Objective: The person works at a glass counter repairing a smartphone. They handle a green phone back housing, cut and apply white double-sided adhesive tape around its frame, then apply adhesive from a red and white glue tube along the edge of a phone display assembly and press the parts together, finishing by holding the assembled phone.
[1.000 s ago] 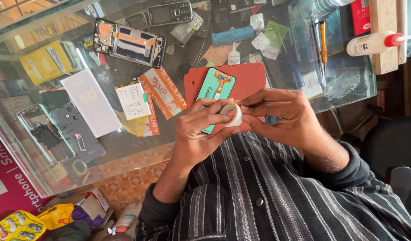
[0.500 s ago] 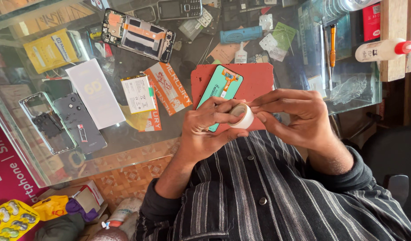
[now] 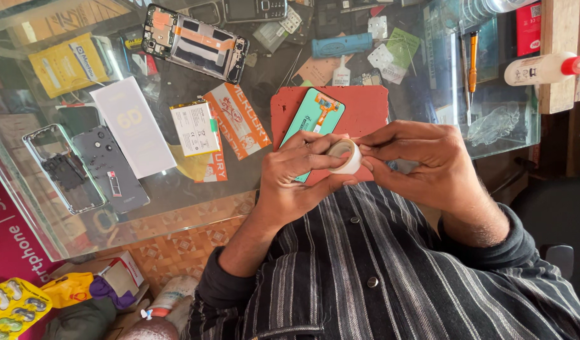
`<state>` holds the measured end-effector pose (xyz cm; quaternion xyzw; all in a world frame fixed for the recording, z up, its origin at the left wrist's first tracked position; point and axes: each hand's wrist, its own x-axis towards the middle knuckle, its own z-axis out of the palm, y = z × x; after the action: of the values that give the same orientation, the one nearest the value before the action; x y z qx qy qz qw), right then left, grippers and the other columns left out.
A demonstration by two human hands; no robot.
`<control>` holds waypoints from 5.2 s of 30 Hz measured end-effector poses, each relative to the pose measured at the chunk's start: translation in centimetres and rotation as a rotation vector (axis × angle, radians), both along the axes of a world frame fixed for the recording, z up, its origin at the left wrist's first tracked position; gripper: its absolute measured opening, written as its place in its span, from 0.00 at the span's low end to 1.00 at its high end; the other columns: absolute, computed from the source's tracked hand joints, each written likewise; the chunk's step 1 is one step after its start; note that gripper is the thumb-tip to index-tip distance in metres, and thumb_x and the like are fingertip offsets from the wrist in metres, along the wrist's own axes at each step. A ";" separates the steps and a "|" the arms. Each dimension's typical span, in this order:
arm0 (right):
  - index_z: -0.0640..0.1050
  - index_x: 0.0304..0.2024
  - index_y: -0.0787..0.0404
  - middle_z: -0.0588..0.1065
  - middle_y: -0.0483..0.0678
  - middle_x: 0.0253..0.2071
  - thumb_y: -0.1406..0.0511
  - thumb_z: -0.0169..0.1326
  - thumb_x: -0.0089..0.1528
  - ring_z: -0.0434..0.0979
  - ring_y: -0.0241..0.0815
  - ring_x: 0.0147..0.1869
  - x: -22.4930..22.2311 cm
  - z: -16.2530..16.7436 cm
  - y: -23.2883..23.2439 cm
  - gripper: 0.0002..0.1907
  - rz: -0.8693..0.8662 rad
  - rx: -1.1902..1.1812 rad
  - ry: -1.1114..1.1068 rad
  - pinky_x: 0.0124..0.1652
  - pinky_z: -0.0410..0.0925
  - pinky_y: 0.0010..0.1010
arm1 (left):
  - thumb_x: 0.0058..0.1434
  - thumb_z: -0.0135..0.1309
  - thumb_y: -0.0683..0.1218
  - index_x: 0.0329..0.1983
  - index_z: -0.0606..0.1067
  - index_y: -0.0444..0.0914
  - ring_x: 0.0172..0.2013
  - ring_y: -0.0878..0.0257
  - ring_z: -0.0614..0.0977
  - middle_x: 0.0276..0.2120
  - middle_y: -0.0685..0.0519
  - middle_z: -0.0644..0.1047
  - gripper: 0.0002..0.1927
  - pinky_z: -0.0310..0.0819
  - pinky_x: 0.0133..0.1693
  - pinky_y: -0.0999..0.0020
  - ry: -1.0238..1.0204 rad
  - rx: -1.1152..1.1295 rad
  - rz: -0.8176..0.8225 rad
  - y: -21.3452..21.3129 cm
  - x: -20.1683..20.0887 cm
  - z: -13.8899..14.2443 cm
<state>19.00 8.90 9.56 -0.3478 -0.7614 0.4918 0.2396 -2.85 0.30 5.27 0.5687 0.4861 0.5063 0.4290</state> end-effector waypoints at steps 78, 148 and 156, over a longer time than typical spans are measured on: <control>0.75 0.39 0.67 0.77 0.50 0.38 0.76 0.62 0.62 0.78 0.39 0.38 4.6 -5.1 -4.7 0.07 -0.344 0.104 -0.033 0.40 0.71 0.28 | 0.55 0.72 0.47 0.44 0.79 0.35 0.48 0.55 0.81 0.58 0.46 0.78 0.18 0.79 0.49 0.63 0.333 0.123 -0.080 1.4 6.3 -2.9; 0.78 0.29 0.70 0.75 0.50 0.24 0.60 0.64 0.71 0.75 0.38 0.25 16.4 -15.3 -7.6 0.21 -1.084 -0.170 -0.216 0.25 0.64 0.27 | 0.55 0.69 0.49 0.44 0.78 0.39 0.50 0.56 0.75 0.40 0.55 0.76 0.17 0.66 0.56 0.53 0.550 0.332 -0.374 1.9 12.4 -9.4; 0.80 0.38 0.64 0.76 0.53 0.41 0.66 0.64 0.64 0.78 0.56 0.37 12.3 -13.0 -0.1 0.07 -0.668 0.599 -0.698 0.35 0.69 0.44 | 0.61 0.65 0.59 0.38 0.78 0.35 0.48 0.54 0.76 0.38 0.51 0.77 0.22 0.66 0.54 0.52 0.553 0.357 -0.347 1.9 12.1 -9.5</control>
<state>31.26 8.85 -3.48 -0.6283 -0.7505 0.0077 0.2047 9.25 2.19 -4.22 0.8239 0.3837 0.3301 0.2550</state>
